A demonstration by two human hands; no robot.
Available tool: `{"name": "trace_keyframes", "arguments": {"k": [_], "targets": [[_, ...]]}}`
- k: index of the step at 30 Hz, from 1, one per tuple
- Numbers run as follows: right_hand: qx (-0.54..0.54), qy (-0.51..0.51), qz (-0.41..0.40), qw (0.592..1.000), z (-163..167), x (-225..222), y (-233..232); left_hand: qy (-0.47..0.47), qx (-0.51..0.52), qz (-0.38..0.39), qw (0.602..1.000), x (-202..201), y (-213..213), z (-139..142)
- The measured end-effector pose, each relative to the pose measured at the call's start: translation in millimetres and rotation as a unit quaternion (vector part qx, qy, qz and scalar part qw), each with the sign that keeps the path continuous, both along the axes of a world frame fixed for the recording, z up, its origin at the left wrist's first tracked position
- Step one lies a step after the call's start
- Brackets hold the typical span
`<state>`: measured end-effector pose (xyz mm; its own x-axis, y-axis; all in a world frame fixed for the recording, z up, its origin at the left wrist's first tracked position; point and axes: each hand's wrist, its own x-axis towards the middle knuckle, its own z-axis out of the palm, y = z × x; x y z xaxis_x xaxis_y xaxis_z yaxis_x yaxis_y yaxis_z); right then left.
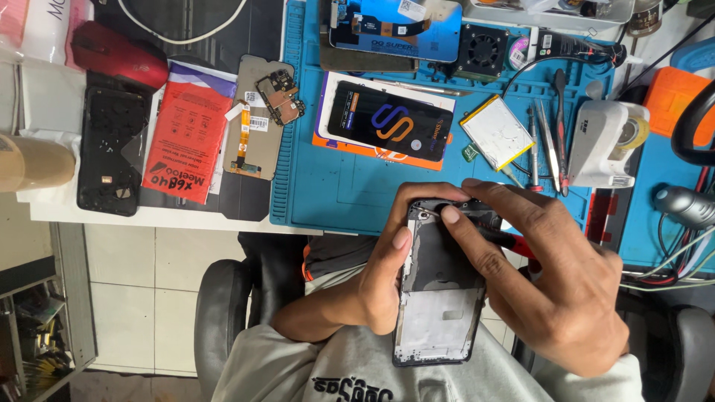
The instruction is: The person first types on a smartphone, then works on a disassembled phone frame: they scrape residue from the frame, apply double-sided tape to it, cut the tape with scissors, and press the frame on the work mat.
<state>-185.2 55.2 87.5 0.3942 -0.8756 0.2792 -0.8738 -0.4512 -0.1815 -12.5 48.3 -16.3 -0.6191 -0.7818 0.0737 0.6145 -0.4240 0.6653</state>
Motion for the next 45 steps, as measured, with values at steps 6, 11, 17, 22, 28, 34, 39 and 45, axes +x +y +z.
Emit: {"name": "trace_keyframes", "arguments": {"k": [6,11,17,22,28,34,39,45], "targets": [[-0.013,-0.038,-0.009,0.999,0,12,-2,-0.024,-0.018,0.035,0.999,-4,1,-3],[-0.032,-0.072,-0.048,0.996,-10,24,3,-0.033,-0.053,0.063,0.996,-7,2,-4],[-0.007,-0.108,-0.071,0.992,-16,26,9,-0.065,-0.067,0.081,0.992,-10,7,-10],[0.002,-0.108,-0.115,0.988,-20,25,11,-0.085,-0.078,0.163,0.98,-23,14,-15],[-0.011,-0.12,-0.07,0.99,-21,13,12,-0.04,-0.049,0.139,0.988,-21,15,-14],[-0.012,-0.118,-0.091,0.989,-19,16,16,-0.04,-0.055,0.129,0.989,-22,13,-11],[-0.003,-0.1,-0.114,0.988,-15,19,16,-0.03,-0.044,0.098,0.994,-22,12,-10],[-0.015,-0.114,-0.105,0.988,-14,19,13,-0.026,-0.046,0.065,0.997,-18,7,-6]]}}
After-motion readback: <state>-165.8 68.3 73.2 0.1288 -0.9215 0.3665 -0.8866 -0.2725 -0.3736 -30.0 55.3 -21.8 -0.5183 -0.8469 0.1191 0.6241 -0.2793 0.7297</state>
